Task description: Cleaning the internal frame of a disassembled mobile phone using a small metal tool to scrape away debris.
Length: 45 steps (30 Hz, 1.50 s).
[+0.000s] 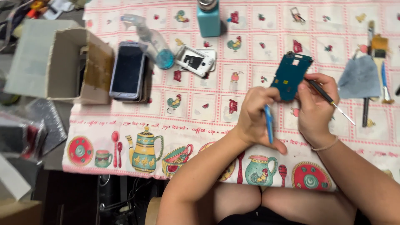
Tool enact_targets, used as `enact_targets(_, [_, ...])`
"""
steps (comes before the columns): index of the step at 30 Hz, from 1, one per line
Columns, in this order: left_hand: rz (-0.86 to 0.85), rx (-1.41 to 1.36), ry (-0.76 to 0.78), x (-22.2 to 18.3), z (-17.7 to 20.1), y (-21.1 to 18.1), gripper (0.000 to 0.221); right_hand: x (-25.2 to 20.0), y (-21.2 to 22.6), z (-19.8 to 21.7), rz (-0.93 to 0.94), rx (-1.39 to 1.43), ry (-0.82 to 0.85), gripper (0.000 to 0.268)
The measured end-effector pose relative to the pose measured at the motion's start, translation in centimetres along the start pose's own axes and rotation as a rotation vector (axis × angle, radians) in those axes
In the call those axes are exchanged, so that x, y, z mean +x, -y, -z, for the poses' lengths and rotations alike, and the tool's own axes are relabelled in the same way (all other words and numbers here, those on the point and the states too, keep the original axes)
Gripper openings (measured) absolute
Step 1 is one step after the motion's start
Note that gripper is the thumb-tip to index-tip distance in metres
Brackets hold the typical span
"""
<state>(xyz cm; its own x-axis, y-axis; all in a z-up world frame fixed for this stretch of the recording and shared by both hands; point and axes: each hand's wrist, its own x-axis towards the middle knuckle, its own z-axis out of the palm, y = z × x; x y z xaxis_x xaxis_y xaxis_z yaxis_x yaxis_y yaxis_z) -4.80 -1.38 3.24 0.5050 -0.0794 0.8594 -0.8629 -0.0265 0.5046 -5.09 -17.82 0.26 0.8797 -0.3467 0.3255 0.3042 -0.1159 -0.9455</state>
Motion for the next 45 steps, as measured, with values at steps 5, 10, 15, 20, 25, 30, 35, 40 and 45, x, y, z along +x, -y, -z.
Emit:
enact_targets(5, [-0.098,-0.002,0.25,-1.0,-1.4,-2.0,0.097,-0.1,1.0,-0.4,-0.075,0.005,0.011,0.015])
enact_targets(10, [-0.224,-0.002,0.301,-2.1,-2.6,-3.4,0.097,2.0,3.3,-1.7,-0.053,-0.071,0.053,0.015])
enact_targets(15, [-0.336,0.19,0.161,-3.1,-2.7,-3.0,0.062,4.8,2.2,-8.0,0.129,-0.137,0.411,0.012])
enact_targets(20, [-0.264,0.189,-0.037,-1.1,-1.9,-2.3,0.072,6.3,0.1,-15.3,0.065,-0.122,0.477,0.023])
enact_targets(25, [-0.239,0.31,-0.245,0.8,0.7,0.6,0.077,6.1,0.4,-18.6,0.081,-0.132,0.392,0.024])
enact_targets(30, [0.442,-1.05,-0.426,2.6,4.3,2.9,0.073,5.8,3.6,-19.1,-0.01,-0.304,0.5,0.017])
enact_targets(35, [0.47,-1.519,-0.349,2.5,6.9,4.4,0.108,6.4,2.4,-16.1,-0.136,0.031,0.36,0.02])
enact_targets(40, [0.594,-1.796,-0.194,1.8,6.1,5.0,0.111,6.4,0.7,-7.4,0.159,0.01,0.224,0.019])
enact_targets(45, [0.839,-1.703,-0.137,0.8,4.7,5.3,0.1,8.2,-5.1,5.2,0.217,-0.367,0.01,0.03])
